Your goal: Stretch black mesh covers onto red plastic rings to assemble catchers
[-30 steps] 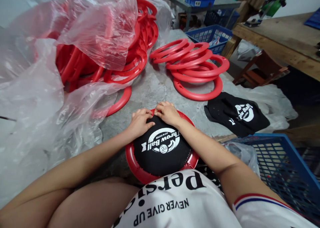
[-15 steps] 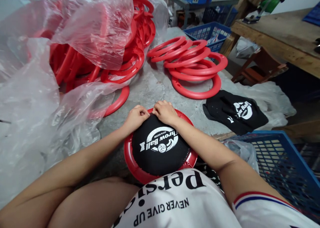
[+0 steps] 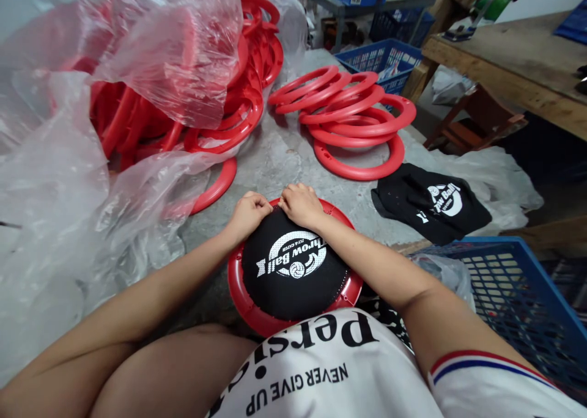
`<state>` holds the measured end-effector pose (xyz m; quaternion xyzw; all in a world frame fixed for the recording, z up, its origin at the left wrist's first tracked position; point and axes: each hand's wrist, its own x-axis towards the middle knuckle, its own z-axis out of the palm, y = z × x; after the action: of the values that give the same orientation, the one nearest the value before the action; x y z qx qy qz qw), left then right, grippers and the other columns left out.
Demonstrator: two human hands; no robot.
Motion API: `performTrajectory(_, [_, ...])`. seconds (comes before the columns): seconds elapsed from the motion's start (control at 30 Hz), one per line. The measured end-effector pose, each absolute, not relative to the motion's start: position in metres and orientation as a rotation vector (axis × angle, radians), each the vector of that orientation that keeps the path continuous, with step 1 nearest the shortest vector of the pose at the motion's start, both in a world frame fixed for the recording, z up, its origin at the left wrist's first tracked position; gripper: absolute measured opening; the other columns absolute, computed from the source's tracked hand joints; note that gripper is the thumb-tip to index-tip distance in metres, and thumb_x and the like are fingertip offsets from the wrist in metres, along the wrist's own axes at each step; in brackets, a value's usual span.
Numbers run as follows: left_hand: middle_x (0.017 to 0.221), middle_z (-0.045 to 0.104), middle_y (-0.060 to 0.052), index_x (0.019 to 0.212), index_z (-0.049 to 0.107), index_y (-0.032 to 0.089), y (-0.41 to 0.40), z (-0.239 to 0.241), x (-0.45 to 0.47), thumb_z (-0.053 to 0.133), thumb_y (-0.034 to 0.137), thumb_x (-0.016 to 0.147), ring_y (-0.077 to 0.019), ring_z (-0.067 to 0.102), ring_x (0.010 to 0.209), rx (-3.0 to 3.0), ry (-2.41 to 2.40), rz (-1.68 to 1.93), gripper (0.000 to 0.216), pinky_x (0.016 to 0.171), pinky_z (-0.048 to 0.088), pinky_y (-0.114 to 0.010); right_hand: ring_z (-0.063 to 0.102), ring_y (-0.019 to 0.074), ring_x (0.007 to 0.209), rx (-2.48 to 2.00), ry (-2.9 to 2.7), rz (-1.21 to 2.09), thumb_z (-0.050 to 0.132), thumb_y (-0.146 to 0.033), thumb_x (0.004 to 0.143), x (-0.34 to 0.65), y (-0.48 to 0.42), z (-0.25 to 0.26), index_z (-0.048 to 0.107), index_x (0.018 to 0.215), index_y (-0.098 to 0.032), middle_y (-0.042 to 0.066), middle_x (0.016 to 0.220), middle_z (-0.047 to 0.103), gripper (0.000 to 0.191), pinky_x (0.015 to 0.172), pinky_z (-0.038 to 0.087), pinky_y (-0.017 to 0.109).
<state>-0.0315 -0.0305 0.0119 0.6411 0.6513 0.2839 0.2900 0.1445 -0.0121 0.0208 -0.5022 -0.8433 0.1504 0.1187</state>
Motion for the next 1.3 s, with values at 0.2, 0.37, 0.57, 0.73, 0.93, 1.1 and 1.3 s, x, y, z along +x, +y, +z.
performTrajectory(0.2, [0.085,0.061,-0.003,0.061,0.061,0.019,-0.029,0.014,-0.028,0.063,0.014,0.076,-0.0180,0.060,0.084,1.708,1.783,0.701,0.016,0.090,0.050,-0.034,0.054,0.0276,0.102,-1.505,-2.460,0.458,0.048,-0.031,0.101,0.143,-0.011,0.021,0.067,0.092,-0.019,0.012,0.109,0.067,0.025,0.087,0.040,0.041])
performTrajectory(0.37, [0.091,0.060,-0.003,0.071,0.069,0.017,-0.029,0.013,-0.031,0.064,0.016,0.078,-0.0159,0.059,0.081,1.744,1.723,0.702,0.009,0.089,0.051,-0.033,0.055,0.0275,0.102,-1.490,-2.479,0.455,0.047,-0.030,0.101,0.144,-0.007,0.019,0.068,0.091,-0.019,0.012,0.108,0.067,0.025,0.088,0.042,0.042])
performTrajectory(0.57, [0.098,0.061,-0.004,0.094,0.073,0.016,-0.035,0.016,-0.039,0.055,0.012,0.082,-0.0154,0.062,0.082,1.762,1.573,0.810,0.022,0.082,0.053,-0.032,0.055,0.0321,0.107,-1.628,-2.440,0.420,0.050,-0.029,0.100,0.158,-0.009,0.019,0.069,0.095,-0.018,0.016,0.111,0.067,0.023,0.089,0.045,0.046])
performTrajectory(0.73, [0.108,0.065,-0.006,0.095,0.072,0.018,-0.046,0.024,-0.033,0.052,0.009,0.084,-0.0196,0.063,0.104,2.013,1.474,0.734,0.025,0.099,0.050,-0.036,0.056,0.0365,0.105,-1.773,-2.444,0.324,0.049,-0.023,0.098,0.189,-0.019,0.030,0.071,0.107,-0.014,0.022,0.114,0.066,0.026,0.089,0.045,0.051])
performTrajectory(0.93, [0.114,0.065,-0.008,0.096,0.074,0.020,-0.050,0.031,-0.017,0.054,0.015,0.089,-0.0260,0.057,0.113,2.277,1.498,0.515,0.022,0.107,0.044,-0.044,0.056,0.0335,0.109,-1.514,-2.501,0.375,0.060,-0.022,0.091,0.198,-0.007,0.043,0.074,0.105,-0.015,0.018,0.116,0.067,0.021,0.098,0.044,0.046])
performTrajectory(1.1, [0.115,0.062,-0.009,0.105,0.075,0.020,-0.042,0.028,-0.010,0.056,0.020,0.090,-0.0277,0.055,0.114,2.300,1.532,0.449,0.024,0.106,0.044,-0.044,0.061,0.0263,0.109,-1.369,-2.551,0.705,0.071,-0.021,0.082,0.184,0.020,0.032,0.075,0.087,-0.019,0.008,0.106,0.073,0.006,0.106,0.039,0.042])
performTrajectory(1.3, [0.103,0.063,-0.007,0.099,0.076,0.020,-0.032,0.020,-0.006,0.064,0.022,0.086,-0.0264,0.059,0.108,2.152,1.516,0.445,0.018,0.105,0.045,-0.042,0.063,0.0224,0.106,-1.284,-2.338,0.974,0.071,-0.016,0.076,0.186,0.025,0.018,0.070,0.069,-0.019,0.004,0.098,0.074,0.008,0.108,0.037,0.040])
